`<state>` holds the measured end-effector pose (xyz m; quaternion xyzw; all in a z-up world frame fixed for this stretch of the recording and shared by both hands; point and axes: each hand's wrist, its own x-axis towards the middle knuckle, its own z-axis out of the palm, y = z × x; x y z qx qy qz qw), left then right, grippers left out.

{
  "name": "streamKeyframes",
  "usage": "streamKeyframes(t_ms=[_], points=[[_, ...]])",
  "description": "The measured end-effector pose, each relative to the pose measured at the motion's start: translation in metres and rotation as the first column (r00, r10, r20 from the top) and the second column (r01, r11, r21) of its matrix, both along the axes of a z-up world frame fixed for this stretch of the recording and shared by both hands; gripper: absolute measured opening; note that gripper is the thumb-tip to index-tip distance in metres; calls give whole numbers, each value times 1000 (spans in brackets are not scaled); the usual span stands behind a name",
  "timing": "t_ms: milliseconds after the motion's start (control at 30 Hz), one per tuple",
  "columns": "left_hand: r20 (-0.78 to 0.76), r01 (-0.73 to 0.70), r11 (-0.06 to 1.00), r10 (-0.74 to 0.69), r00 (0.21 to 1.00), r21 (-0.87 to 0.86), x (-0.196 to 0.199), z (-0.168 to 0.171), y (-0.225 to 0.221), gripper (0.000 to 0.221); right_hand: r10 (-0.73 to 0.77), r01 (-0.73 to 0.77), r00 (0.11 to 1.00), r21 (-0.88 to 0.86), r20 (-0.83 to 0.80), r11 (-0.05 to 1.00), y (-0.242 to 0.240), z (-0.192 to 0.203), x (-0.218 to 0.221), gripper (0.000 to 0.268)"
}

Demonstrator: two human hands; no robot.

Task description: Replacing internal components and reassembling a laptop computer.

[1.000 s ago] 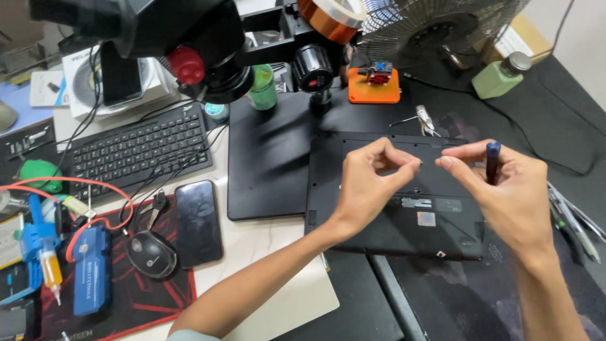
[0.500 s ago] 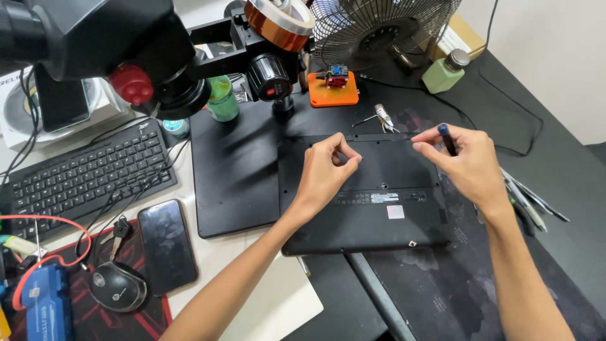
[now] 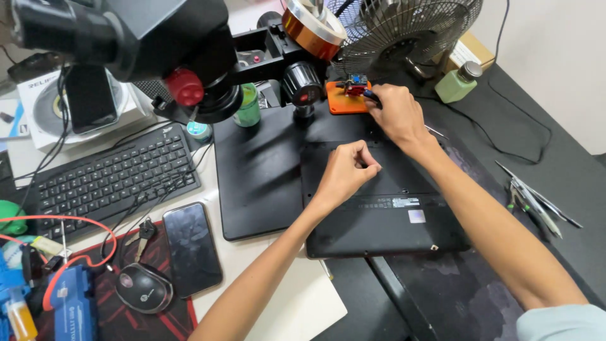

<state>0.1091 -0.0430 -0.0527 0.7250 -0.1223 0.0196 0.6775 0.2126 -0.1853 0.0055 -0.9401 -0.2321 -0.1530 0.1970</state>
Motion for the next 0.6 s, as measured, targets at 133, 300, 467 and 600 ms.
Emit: streamKeyframes(t_ms=[133, 300, 467, 600], points=[[28, 0, 999, 1, 1000, -35, 4, -2, 2, 20, 28, -24, 993, -31, 116, 999, 3, -20, 10, 19], [-2, 19, 998, -19, 1000, -53, 5, -5, 1, 21, -84, 93, 993, -109, 84, 990, 7, -27, 6, 16], [-25, 27, 998, -29, 999, -61, 7, -5, 2, 22, -51, 49, 998, -61, -21, 997, 0, -8, -1, 19], [-44, 27, 998, -29, 999, -52, 9, -7, 1, 22, 36, -34, 998, -19, 59, 999, -22, -7, -3, 19]])
